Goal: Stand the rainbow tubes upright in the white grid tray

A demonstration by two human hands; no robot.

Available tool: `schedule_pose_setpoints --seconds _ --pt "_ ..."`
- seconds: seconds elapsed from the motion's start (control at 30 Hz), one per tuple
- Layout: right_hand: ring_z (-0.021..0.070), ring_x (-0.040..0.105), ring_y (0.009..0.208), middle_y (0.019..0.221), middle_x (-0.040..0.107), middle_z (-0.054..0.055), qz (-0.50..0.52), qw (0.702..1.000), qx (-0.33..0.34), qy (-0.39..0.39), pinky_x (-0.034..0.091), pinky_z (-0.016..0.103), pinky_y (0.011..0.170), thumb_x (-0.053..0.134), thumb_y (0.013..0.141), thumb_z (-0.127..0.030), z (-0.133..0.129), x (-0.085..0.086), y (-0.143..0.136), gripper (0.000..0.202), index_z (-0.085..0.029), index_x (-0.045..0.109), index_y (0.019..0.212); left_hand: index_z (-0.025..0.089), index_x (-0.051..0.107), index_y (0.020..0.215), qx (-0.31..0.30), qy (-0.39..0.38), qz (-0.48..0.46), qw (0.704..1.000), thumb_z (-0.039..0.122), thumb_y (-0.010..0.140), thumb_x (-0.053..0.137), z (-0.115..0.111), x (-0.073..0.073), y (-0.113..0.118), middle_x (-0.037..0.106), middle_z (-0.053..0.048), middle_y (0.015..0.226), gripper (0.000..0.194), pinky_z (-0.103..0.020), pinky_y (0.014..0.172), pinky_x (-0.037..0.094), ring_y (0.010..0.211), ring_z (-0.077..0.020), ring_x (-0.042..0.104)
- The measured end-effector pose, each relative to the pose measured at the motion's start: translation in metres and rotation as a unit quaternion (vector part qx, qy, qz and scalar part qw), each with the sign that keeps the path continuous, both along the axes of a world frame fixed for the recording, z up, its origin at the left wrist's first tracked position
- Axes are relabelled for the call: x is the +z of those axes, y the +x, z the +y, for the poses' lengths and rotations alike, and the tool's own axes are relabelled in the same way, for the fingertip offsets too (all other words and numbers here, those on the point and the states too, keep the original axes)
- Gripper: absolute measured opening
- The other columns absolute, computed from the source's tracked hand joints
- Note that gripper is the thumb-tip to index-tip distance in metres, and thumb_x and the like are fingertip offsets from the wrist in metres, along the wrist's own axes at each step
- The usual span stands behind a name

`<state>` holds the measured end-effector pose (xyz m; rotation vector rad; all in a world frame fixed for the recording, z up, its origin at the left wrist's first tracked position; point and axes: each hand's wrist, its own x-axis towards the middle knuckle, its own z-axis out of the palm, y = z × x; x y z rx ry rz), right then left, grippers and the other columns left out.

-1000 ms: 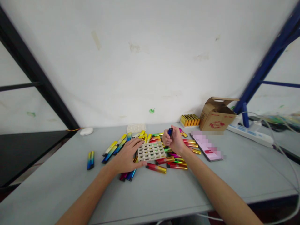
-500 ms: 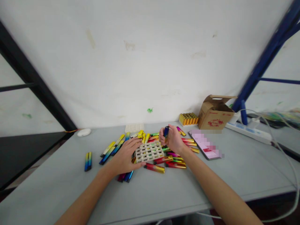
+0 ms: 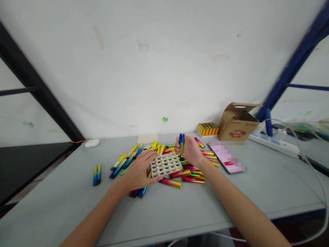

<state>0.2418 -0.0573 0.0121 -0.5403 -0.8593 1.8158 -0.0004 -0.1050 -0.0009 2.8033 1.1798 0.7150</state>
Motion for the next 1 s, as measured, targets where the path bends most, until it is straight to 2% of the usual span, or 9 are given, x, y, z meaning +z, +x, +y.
schedule_pose_setpoints --seconds 0.13,0.23,0.5,0.57,0.63,0.73,0.83,1.0 --pt "0.0117 0.042 0.049 0.055 0.047 -0.003 -0.006 1.000 0.008 0.001 0.032 0.023 0.048 0.045 0.079 -0.041 0.000 -0.002 0.000 0.025 -0.019 0.054 0.074 0.015 0.056 0.125 0.016 0.000 0.000 1.000 0.057 0.073 0.065 0.004 -0.002 -0.001 0.049 -0.019 0.136 0.068 -0.056 0.108 0.032 0.132 -0.0372 0.036" --pt "0.0122 0.045 0.052 0.059 0.050 -0.001 0.003 1.000 0.004 0.002 0.035 0.024 0.051 0.045 0.078 -0.039 0.000 -0.003 -0.001 0.025 -0.018 0.058 0.079 0.016 0.057 0.125 0.035 -0.005 0.011 0.999 0.059 0.073 0.064 0.005 -0.003 -0.002 0.045 -0.019 0.140 0.068 -0.058 0.108 0.030 0.136 -0.0394 0.030" --pt "0.0103 0.055 0.061 0.067 0.060 -0.002 0.018 0.999 -0.024 -0.036 0.043 0.023 0.063 0.057 0.078 -0.027 0.000 0.001 -0.004 0.018 -0.016 0.064 0.091 0.014 0.049 0.135 0.043 -0.037 0.014 0.998 0.061 0.072 0.064 0.003 0.000 -0.003 0.042 -0.020 0.143 0.079 -0.057 0.109 0.029 0.136 -0.0386 0.030" --pt "0.0112 0.058 0.067 0.071 0.063 -0.001 0.000 0.999 -0.031 -0.013 0.044 0.024 0.068 0.064 0.076 -0.028 -0.003 0.003 -0.005 0.017 -0.018 0.064 0.090 0.015 0.048 0.135 0.044 -0.035 -0.012 0.998 0.057 0.075 0.064 0.003 0.001 -0.004 0.043 -0.019 0.143 0.074 -0.055 0.110 0.028 0.136 -0.0365 0.032" --pt "0.0134 0.061 0.073 0.078 0.067 0.001 -0.035 0.998 -0.045 0.033 0.045 0.026 0.072 0.071 0.073 -0.031 -0.005 0.004 -0.005 0.020 -0.018 0.063 0.086 0.017 0.051 0.131 0.045 -0.034 -0.060 0.997 0.050 0.080 0.061 0.004 0.004 -0.002 0.048 -0.016 0.139 0.061 -0.052 0.110 0.031 0.132 -0.0326 0.039" --pt "0.0157 0.062 0.078 0.081 0.069 0.003 -0.104 0.985 -0.072 0.114 0.045 0.028 0.075 0.074 0.071 -0.036 -0.009 0.005 -0.006 0.024 -0.018 0.062 0.083 0.018 0.060 0.118 0.070 -0.051 -0.157 0.984 0.042 0.086 0.055 0.005 0.010 0.005 0.061 -0.012 0.124 0.041 -0.046 0.104 0.040 0.118 -0.0271 0.054" --pt "0.0160 0.061 0.085 0.090 0.070 0.003 -0.141 0.969 -0.106 0.175 0.045 0.029 0.080 0.075 0.070 -0.034 -0.011 0.006 -0.006 0.024 -0.020 0.064 0.087 0.017 0.065 0.107 0.096 -0.091 -0.228 0.965 0.042 0.085 0.055 0.008 0.016 0.019 0.069 -0.010 0.110 0.034 -0.040 0.094 0.048 0.102 -0.0248 0.063" --pt "0.0188 0.057 0.106 0.120 0.061 0.004 -0.165 0.956 -0.125 0.207 0.041 0.033 0.093 0.078 0.066 -0.030 -0.013 0.004 -0.009 0.020 -0.020 0.062 0.073 0.019 0.068 0.102 0.057 -0.111 -0.223 0.967 0.041 0.078 0.065 0.018 0.019 0.050 0.071 -0.007 0.103 0.033 -0.038 0.090 0.048 0.095 -0.0249 0.064"
